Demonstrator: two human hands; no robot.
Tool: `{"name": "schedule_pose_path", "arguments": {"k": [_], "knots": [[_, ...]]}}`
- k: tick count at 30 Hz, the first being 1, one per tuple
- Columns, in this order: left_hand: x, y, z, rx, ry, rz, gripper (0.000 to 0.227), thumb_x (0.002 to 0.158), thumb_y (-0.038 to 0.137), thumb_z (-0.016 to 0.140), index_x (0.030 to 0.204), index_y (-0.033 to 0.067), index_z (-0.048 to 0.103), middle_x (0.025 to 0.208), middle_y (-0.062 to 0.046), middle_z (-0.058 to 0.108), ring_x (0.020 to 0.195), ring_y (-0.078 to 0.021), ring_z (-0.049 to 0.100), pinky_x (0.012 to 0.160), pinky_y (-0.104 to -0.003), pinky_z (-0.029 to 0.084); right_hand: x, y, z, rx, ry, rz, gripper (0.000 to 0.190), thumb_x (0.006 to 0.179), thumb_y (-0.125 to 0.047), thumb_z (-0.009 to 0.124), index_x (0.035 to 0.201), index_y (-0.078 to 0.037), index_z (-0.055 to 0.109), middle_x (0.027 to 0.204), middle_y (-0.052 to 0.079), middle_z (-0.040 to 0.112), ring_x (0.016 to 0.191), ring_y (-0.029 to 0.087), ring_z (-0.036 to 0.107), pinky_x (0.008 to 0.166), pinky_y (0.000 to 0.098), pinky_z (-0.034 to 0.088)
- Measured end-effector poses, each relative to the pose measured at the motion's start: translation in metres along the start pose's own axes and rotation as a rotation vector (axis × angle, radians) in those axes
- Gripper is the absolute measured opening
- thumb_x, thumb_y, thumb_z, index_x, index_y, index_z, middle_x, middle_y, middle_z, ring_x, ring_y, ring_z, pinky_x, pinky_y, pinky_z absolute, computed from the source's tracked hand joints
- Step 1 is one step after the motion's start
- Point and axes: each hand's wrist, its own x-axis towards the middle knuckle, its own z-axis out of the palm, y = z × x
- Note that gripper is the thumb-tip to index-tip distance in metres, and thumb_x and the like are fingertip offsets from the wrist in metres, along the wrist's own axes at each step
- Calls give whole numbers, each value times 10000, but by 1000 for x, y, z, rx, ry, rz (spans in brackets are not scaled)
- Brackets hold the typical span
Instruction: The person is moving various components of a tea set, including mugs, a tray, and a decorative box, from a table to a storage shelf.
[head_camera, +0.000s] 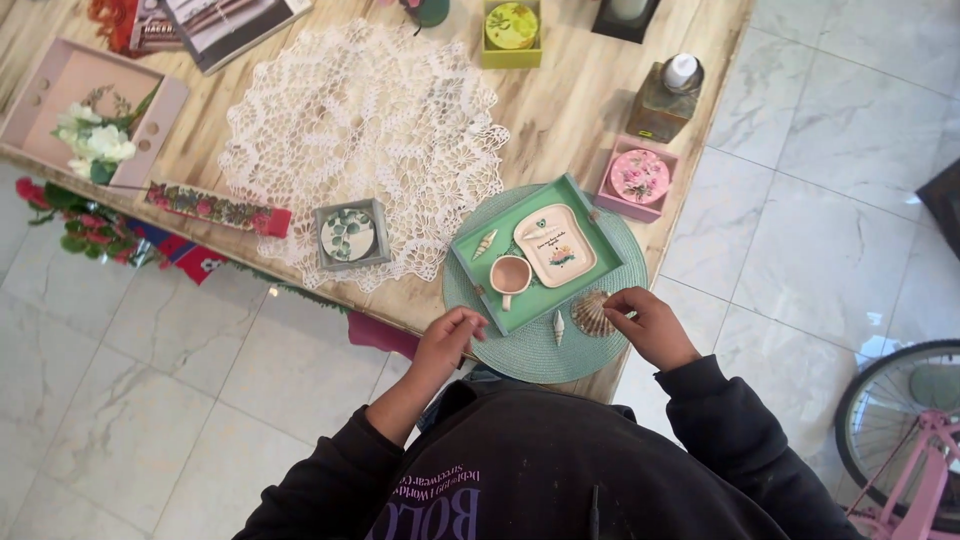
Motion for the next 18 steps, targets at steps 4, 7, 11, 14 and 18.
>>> {"name": "schedule_pose_path", "arguments": {"k": [4,7,11,14,18], "knots": [[-5,-7,33,216,-155,-52,198,1066,213,663,1154,121,814,872,-106,809,667,-165,650,681,-287,537,24,15,1,-158,-114,-122,147,975,-178,785,1072,-69,786,1003,175,768,987,357,782,857,436,638],[-12,-23,57,459,-205,-73,256,1059,262,676,1239,132,802,1067,-127,831,802,-265,725,731,-383,567,32,37,24,-494,-189,-531,141,960,-253,763,1059,-153,772,982,108,739,985,369,754,847,474,623],[-15,-51,91,441,-57,-109,250,1073,262,663,1261,156,789,1124,-80,818,802,-194,683,715,-353,546,51,69,33,-684,-173,-696,156,979,-326,734,1060,-193,749,1022,39,734,1029,288,735,887,424,595],[-15,-87,113,545,55,-30,297,1079,261,655,1346,165,742,1277,-109,768,988,-261,710,820,-401,572,68,100,24,-676,-206,-658,229,983,-367,748,1132,-193,763,1062,47,740,1071,303,734,913,430,597],[-6,-112,153,898,128,287,460,1076,242,641,1526,150,612,1511,-132,628,1332,-385,627,1070,-546,503,71,120,18,-752,-209,-611,663,818,-601,833,1349,-222,720,1275,52,706,1215,321,694,1009,451,603]]}}
